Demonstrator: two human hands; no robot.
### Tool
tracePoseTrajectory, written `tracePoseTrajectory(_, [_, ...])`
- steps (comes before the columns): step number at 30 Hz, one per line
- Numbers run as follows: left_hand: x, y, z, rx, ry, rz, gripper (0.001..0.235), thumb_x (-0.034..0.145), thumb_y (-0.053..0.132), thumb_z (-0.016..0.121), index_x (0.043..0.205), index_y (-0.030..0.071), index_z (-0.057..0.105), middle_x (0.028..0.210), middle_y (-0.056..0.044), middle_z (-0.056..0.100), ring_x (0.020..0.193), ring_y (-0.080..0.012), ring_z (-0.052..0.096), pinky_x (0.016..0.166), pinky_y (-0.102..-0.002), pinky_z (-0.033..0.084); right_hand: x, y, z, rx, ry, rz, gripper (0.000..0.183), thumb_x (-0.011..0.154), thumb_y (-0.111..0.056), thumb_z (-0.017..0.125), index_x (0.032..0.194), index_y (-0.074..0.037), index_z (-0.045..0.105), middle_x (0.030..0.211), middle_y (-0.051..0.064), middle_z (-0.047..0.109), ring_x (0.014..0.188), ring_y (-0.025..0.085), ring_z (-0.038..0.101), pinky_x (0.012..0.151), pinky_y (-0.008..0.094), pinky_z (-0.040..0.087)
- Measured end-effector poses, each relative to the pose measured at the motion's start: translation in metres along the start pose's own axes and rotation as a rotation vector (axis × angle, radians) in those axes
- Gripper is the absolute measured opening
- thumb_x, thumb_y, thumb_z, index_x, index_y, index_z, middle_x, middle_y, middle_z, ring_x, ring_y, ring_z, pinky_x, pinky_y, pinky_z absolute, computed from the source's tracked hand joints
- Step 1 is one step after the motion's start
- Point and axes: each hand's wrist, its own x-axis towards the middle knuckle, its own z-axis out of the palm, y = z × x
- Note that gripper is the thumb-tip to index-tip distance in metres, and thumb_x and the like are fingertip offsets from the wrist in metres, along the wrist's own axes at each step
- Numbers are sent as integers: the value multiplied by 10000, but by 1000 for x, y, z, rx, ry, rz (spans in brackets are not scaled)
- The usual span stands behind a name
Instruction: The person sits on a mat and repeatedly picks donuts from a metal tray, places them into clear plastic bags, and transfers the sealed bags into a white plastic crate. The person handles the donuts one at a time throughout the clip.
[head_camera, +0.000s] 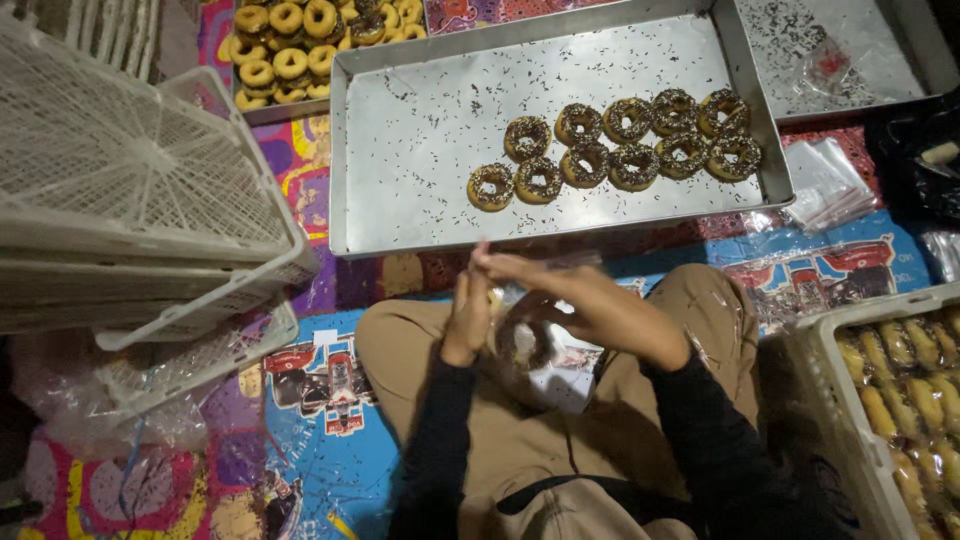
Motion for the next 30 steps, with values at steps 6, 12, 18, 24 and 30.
tracePoseTrajectory(6, [1, 78, 2, 683, -170, 488, 186, 799, 200, 849, 866, 65, 741, 787, -64, 711, 767, -241, 650, 856, -376, 431, -25, -14, -18, 253, 423, 221, 635, 951, -39, 703, 1542, -74, 473, 1116, 75, 800, 969, 182, 731, 852, 301, 581])
tracePoseTrajectory(12, [-12, 123, 11, 719, -164, 640, 177, 880, 46, 794, 1027, 9, 703, 901, -108, 724, 789, -266, 674, 717, -384, 521, -28, 10, -11, -227, 343, -18, 264, 831, -207, 890, 1083, -198, 810, 872, -32, 774, 660, 146, 542, 700, 314, 391])
tracePoseTrajectory(18, [-27, 130, 20, 624, -81, 374, 179, 859, 47, 782, 1029, 16, 734, 864, -69, 731, 781, -227, 726, 693, -354, 569, -29, 18, 21, -625, 450, -248, 213, 784, -295, 821, 924, -171, 719, 991, -30, 606, 986, 216, 531, 879, 436, 393])
tracePoseTrajectory(24, [-17, 151, -26, 793, -132, 652, 106, 836, 116, 734, 919, 63, 695, 966, -103, 696, 953, -297, 715, 853, -502, 533, -74, 18, -14, -1111, 251, 260, 433, 853, -285, 774, 1223, -124, 618, 1248, 77, 589, 1167, 280, 532, 982, 460, 422])
tracePoseTrajectory(30, [2, 112, -32, 379, 78, 242, 144, 1071, 147, 598, 1127, 18, 626, 1182, -95, 685, 976, -141, 706, 750, -254, 602, -42, 39, -21, -201, 277, 269, 729, 873, -313, 747, 1504, -55, 489, 1482, 213, 552, 1346, 374, 540, 1066, 515, 454])
